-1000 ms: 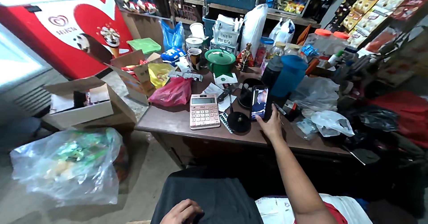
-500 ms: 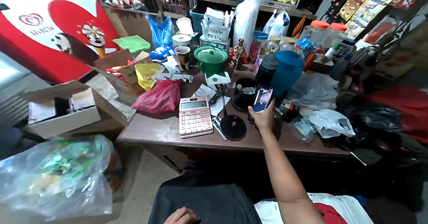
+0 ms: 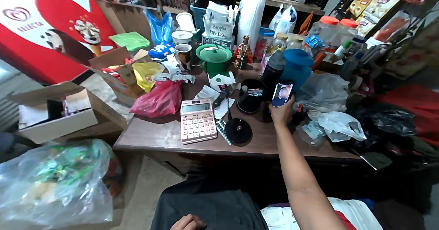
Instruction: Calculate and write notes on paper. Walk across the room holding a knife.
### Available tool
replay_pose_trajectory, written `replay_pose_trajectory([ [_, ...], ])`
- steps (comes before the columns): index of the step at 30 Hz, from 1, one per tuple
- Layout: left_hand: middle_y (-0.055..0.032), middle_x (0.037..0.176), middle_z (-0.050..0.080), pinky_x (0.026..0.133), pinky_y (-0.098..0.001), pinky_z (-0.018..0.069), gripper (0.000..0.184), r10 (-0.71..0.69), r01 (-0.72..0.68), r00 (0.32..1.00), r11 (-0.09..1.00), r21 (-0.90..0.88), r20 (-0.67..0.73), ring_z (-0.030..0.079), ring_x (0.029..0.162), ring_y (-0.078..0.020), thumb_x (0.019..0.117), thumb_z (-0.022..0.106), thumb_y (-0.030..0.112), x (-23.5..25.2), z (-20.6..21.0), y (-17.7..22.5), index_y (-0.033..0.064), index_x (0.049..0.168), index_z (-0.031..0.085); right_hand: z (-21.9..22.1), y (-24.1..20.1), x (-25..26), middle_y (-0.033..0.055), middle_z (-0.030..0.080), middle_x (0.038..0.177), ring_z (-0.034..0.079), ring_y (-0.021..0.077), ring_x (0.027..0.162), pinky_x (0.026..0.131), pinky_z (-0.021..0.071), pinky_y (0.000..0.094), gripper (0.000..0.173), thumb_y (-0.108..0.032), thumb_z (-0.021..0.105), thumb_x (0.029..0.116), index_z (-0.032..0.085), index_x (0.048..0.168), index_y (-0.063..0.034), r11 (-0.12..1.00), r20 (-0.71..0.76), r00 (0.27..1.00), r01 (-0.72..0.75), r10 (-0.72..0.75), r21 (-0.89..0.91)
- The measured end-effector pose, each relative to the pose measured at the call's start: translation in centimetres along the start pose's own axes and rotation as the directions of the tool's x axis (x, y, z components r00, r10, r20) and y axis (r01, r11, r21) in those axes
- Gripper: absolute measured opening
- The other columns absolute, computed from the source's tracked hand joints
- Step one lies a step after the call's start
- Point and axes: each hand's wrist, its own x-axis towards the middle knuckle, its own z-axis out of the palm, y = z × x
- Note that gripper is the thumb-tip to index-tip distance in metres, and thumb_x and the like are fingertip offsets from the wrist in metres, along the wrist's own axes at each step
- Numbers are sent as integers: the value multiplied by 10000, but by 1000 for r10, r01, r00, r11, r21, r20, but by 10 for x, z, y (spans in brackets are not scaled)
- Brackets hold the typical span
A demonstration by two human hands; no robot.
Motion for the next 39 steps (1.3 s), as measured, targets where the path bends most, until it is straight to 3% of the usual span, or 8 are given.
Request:
replay_pose_trajectory([
  [9,-174,1118,712,958,-449,554,230,-24,24,1000,1000,-19,17,692,1058,-318,965,584,15,-1,1,-5,21,1145,728,26,-1,16,266,451,1524,499,383,1380,1124,425,513,1117,-292,908,750,231,1578,29,994,-154,985,88,-78,60],
  [13,-191,1117,709,952,-471,555,238,-50,50,999,998,-49,7,693,1051,-333,961,575,7,0,3,-6,1,1148,723,29,-5,20,265,393,1569,449,376,1429,1146,408,516,1128,-318,869,795,162,1600,31,998,-137,989,62,-57,31],
  [17,-197,1121,707,967,-455,550,242,-61,62,998,997,-48,12,693,1058,-328,968,566,3,0,2,-7,-4,1153,721,31,-4,27,291,343,1588,409,394,1451,1163,381,500,1184,-321,895,781,123,1605,35,994,-155,987,45,-30,95],
  [26,-183,1086,714,936,-450,561,227,-50,50,999,998,-27,-7,701,1019,-323,977,564,21,3,3,-11,7,1139,723,37,-15,34,267,445,1517,491,395,1377,1088,456,514,1171,-362,896,762,170,1607,-1,996,-174,981,-82,85,22],
  [32,-174,1079,717,923,-448,563,230,-37,37,999,999,-22,-32,704,1009,-319,974,559,27,3,5,-15,16,1132,726,36,-12,32,282,399,1548,446,396,1417,1141,415,479,1212,-358,906,764,124,1612,14,998,-157,986,-56,60,29],
  [39,-167,1073,720,916,-440,567,231,-38,38,999,999,-11,-28,708,1000,-311,977,559,26,3,3,-14,20,1133,728,35,-14,33,261,393,1566,465,386,1407,1108,441,490,1173,-295,886,779,122,1622,-11,997,-157,985,-75,73,-10],
])
